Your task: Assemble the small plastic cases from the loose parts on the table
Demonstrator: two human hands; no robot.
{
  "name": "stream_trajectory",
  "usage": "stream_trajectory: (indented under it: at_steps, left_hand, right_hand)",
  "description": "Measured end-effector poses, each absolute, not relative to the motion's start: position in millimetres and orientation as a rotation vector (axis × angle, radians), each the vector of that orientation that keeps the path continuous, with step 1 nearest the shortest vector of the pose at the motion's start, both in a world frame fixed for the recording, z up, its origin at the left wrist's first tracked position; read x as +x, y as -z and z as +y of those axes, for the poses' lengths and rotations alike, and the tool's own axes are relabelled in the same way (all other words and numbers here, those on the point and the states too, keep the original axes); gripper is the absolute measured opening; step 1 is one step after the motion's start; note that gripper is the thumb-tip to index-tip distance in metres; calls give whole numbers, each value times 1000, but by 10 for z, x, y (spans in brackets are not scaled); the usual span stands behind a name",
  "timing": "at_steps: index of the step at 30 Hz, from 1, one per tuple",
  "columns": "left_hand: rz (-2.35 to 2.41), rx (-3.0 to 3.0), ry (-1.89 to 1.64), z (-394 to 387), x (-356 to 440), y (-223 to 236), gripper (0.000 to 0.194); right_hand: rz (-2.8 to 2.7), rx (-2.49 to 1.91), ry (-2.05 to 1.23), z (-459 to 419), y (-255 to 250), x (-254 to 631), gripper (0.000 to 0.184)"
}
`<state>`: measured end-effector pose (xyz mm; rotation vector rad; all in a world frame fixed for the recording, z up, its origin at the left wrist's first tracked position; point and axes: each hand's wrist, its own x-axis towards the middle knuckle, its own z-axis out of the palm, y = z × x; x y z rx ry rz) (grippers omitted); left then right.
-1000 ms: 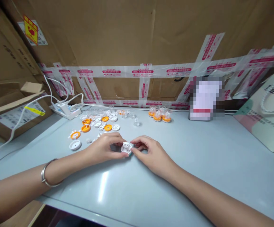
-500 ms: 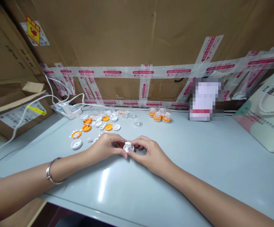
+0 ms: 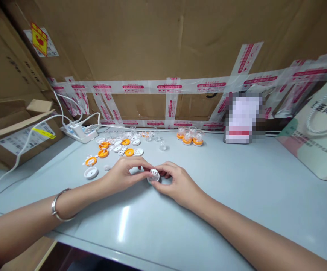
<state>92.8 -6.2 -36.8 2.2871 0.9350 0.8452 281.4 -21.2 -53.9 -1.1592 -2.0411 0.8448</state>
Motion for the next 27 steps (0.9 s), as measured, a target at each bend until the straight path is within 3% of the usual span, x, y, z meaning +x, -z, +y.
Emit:
stream_trajectory:
  at_steps: [18,21,27]
  left_hand:
    - [936,2339,-860,-43,835,353,20]
    - [1093,2345,-920,121,738,282,29]
    - [1387,2521,-943,826,735,253,30]
  right_hand:
    - [-2042,-1163,-826,-227,548,2823,22]
    - [-2044,-1165,-835,-231,547,2829,22]
    - [-2012,-1230,-910,-238,549,2825,25]
